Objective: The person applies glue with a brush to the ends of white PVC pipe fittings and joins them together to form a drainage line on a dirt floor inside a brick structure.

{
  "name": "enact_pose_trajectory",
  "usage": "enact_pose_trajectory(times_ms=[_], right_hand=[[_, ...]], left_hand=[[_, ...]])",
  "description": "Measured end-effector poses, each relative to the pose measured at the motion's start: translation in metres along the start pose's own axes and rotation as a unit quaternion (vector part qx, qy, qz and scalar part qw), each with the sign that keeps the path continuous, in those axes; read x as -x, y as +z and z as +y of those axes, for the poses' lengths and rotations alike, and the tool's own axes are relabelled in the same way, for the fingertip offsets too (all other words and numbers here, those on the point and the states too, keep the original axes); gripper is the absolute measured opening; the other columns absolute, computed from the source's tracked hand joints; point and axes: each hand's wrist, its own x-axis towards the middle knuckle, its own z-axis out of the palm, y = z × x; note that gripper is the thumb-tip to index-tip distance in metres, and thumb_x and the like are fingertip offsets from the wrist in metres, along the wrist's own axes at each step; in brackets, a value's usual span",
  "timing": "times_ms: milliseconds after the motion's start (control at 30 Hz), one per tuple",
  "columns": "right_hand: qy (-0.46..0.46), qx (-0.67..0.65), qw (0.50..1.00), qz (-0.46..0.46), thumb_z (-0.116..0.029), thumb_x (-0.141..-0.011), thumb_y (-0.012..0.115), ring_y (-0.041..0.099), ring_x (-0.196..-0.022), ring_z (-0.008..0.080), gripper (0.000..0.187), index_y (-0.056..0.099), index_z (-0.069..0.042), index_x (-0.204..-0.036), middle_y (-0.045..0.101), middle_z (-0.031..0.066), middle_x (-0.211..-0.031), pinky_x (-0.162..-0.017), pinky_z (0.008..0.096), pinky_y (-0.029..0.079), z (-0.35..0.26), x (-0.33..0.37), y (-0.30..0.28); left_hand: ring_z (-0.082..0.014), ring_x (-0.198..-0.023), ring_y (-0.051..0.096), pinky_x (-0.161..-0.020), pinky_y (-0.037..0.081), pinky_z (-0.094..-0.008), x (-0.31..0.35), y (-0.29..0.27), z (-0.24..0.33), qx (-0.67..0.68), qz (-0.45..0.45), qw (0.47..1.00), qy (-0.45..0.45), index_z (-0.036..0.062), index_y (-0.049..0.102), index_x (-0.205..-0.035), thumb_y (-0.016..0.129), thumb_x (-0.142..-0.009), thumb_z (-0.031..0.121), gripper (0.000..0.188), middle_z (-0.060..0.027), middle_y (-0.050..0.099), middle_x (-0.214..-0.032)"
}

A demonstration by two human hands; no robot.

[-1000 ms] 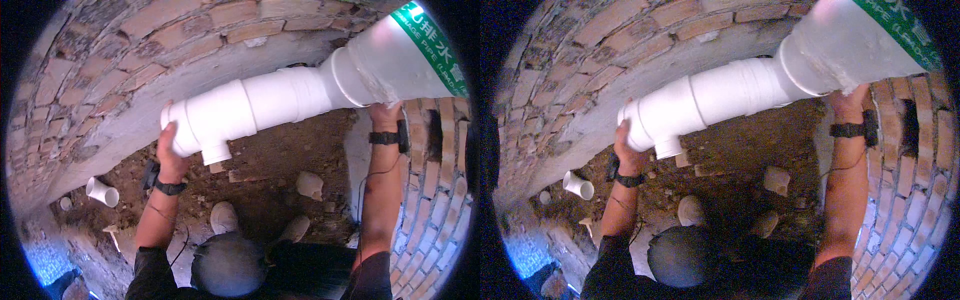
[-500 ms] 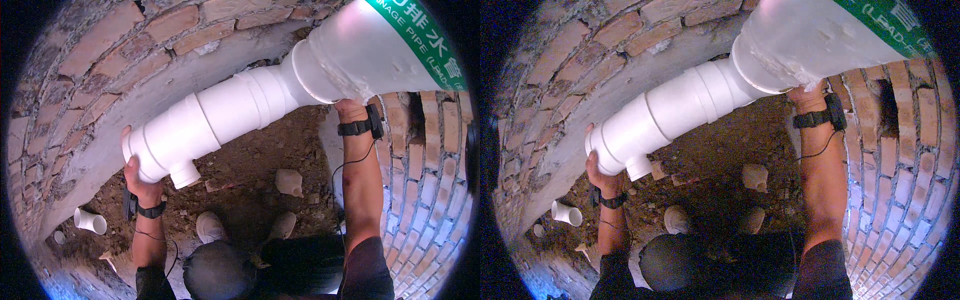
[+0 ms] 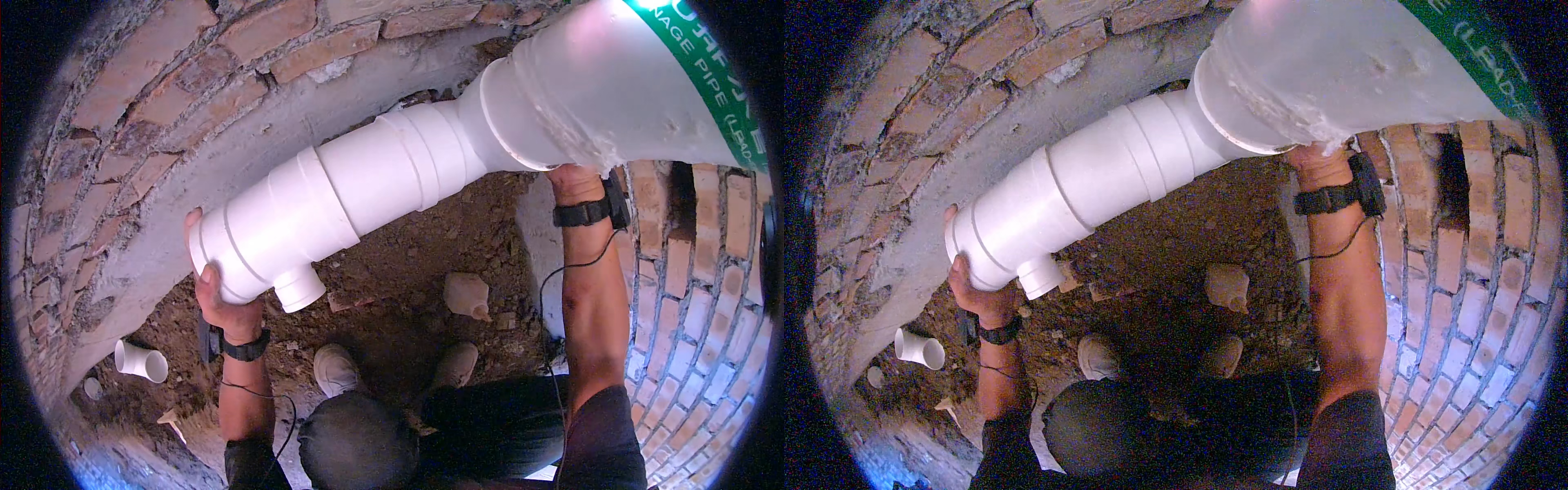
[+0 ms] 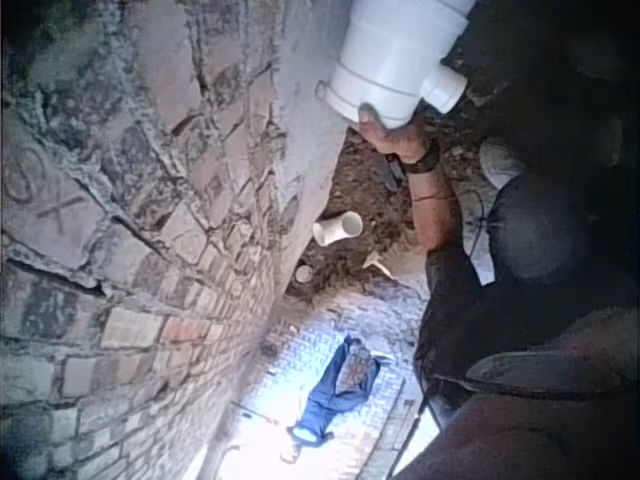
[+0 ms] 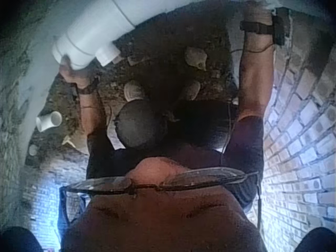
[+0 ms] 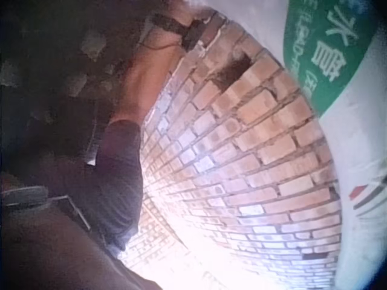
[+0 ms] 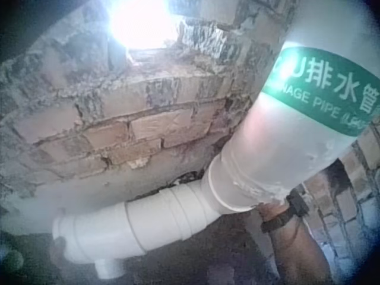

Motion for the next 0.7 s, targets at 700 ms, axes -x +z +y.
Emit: enact_pose_trajectory(times_ms=[700], right_hand=[[0.101, -0.215, 0.968, 0.083, -0.043, -0.094, 0.051, 0.050, -0.126, 0.0339, 0.060, 0.045, -0.004, -0.139, 0.052, 0.0163, -0.138, -0.109, 0.0484, 0.039, -0.015, 0.006, 0.024]], left_hand=[[-0.0299, -0.112, 0.055, -0.100, 0.043, -0.0404, -0.002, 0.005, -0.001, -0.038, -0.017, 0.999, 0.011, 0.0045, 0.028, -0.146, 0.058, -0.080, 0.038, 0.080, -0.0168, 0.053, -0.122]])
